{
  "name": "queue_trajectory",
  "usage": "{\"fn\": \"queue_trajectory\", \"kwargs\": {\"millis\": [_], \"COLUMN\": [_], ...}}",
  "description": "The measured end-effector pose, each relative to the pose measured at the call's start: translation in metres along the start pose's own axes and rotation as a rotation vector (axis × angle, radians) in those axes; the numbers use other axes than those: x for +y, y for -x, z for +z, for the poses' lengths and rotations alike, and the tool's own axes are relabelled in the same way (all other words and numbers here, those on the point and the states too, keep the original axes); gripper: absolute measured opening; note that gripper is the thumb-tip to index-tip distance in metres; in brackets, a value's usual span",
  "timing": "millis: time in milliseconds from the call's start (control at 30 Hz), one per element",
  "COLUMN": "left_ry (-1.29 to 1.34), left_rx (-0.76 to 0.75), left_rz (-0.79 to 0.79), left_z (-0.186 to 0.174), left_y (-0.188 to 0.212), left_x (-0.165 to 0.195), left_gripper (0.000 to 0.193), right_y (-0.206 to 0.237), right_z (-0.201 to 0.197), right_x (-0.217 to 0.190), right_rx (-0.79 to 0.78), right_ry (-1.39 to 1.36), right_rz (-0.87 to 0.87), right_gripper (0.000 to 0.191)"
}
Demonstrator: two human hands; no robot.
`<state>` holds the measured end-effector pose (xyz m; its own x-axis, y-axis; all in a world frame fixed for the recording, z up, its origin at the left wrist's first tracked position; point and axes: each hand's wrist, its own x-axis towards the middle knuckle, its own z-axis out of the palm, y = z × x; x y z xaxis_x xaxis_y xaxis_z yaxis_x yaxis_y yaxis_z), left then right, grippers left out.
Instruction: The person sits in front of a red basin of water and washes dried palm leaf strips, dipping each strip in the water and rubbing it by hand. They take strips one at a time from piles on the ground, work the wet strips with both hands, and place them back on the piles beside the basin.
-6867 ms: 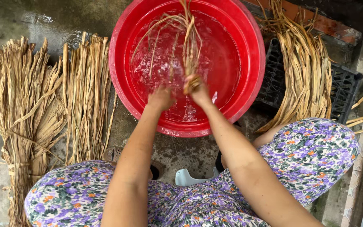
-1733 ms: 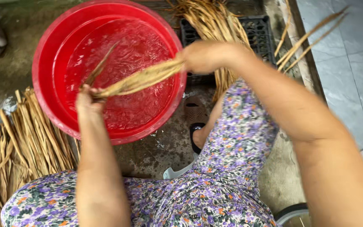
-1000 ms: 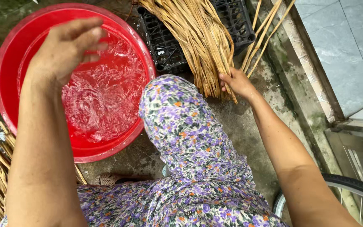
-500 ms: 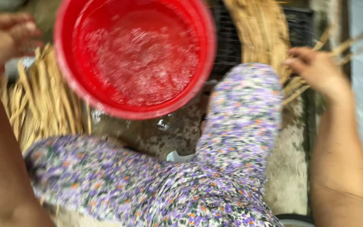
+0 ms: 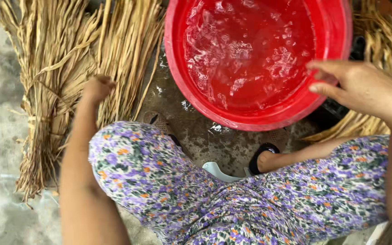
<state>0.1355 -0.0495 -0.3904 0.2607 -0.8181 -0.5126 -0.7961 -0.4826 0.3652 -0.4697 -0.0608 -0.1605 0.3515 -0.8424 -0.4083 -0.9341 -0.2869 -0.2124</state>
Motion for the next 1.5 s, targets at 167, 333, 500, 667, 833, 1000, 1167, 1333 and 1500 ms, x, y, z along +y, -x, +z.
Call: {"fn": "queue_trajectory", "kwargs": {"millis": [167, 333, 500, 667, 833, 1000, 1167, 1333, 1500], "left_ry": [-0.2, -0.409, -0.482, -0.317, -0.168, -0.183, -0.114, -0.341, -0.518], "left_rx": [0.097, 0.189, 0.261, 0.104, 0.431, 0.45, 0.227, 0.342, 0.459], "left_rz": [-0.039, -0.116, -0.133, -0.193, -0.011, 0.167, 0.056, 0.166, 0.27], "left_z": [0.069, 0.097, 0.105, 0.107, 0.086, 0.026, -0.069, -0.159, -0.216], "left_y": [0.016, 0.02, 0.014, 0.011, 0.017, 0.034, 0.073, 0.132, 0.2], "left_x": [-0.003, 0.024, 0.034, 0.029, 0.008, -0.005, 0.017, 0.071, 0.138], "left_gripper": [0.06, 0.087, 0.079, 0.052, 0.039, 0.032, 0.031, 0.033, 0.032], "right_y": [-0.018, -0.018, -0.02, -0.02, -0.022, -0.031, -0.042, -0.052, -0.048], "right_z": [0.01, 0.016, 0.015, 0.01, 0.001, -0.004, -0.007, -0.002, -0.005], "right_x": [0.025, 0.024, 0.013, 0.011, 0.007, -0.002, 0.003, 0.01, 0.008], "right_rx": [-0.142, -0.137, -0.185, -0.165, -0.131, -0.158, -0.123, -0.111, 0.015], "right_ry": [0.111, 0.064, 0.001, -0.017, -0.052, 0.022, -0.059, -0.069, -0.148], "right_rz": [0.172, 0.146, 0.179, 0.165, 0.159, 0.188, 0.133, 0.181, 0.043], "right_gripper": [0.058, 0.059, 0.059, 0.056, 0.056, 0.059, 0.058, 0.061, 0.057]}}
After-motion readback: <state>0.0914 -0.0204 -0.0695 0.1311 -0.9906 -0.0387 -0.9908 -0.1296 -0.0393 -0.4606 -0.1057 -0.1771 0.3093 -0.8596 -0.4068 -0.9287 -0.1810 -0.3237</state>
